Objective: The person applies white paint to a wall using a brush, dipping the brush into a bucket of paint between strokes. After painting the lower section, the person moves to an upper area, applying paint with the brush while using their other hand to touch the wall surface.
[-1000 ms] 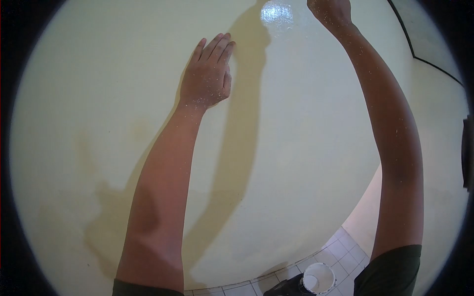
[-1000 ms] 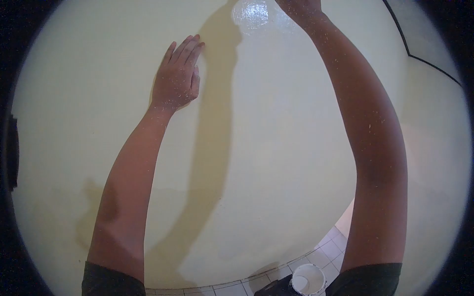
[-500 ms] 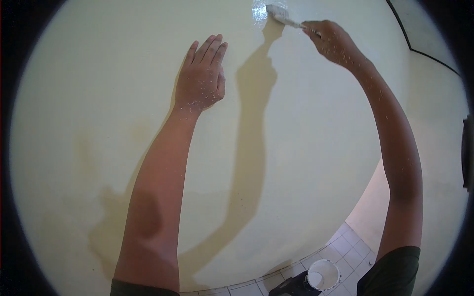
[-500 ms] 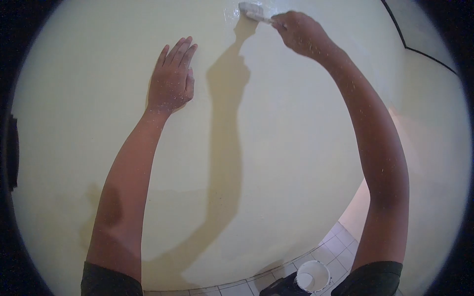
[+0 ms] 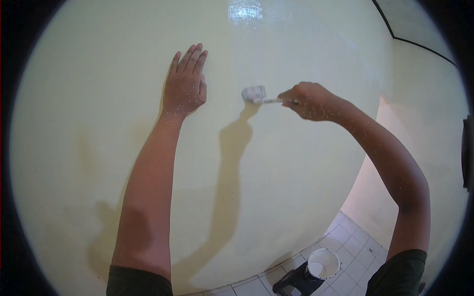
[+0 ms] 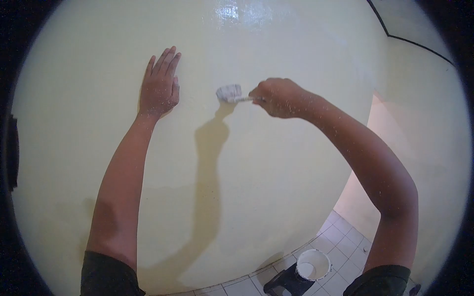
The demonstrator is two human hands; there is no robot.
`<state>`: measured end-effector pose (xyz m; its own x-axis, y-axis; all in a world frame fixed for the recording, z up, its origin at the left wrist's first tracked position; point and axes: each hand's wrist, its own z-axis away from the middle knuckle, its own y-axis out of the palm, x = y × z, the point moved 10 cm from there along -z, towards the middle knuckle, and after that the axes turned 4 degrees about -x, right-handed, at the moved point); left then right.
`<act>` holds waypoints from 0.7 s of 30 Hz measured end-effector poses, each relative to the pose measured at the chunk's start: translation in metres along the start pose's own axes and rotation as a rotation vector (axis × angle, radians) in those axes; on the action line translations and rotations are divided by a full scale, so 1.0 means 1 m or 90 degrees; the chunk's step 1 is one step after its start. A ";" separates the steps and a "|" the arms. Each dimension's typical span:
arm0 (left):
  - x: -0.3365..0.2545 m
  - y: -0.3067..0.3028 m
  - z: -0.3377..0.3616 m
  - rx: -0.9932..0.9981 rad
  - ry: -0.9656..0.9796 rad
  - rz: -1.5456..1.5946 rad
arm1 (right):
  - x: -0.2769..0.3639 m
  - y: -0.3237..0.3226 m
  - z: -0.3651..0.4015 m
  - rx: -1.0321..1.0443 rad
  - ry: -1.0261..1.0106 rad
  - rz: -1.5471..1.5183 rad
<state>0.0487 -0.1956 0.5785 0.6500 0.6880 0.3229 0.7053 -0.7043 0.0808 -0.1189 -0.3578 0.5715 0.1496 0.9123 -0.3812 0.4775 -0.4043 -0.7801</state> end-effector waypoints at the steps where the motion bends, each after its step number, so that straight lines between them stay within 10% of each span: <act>1: 0.000 -0.001 0.000 0.002 0.001 0.000 | 0.003 0.003 0.001 0.029 -0.002 0.022; 4: 0.003 0.000 -0.001 -0.006 0.002 -0.008 | 0.005 0.003 -0.008 0.081 0.001 0.055; 21: 0.007 -0.001 -0.006 0.029 -0.042 0.073 | -0.109 -0.224 -0.133 -0.509 0.069 0.174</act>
<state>0.0508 -0.1916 0.5868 0.7429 0.6151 0.2640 0.6368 -0.7710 0.0043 -0.1272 -0.3579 0.8535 0.4110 0.8070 -0.4241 0.8746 -0.4802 -0.0663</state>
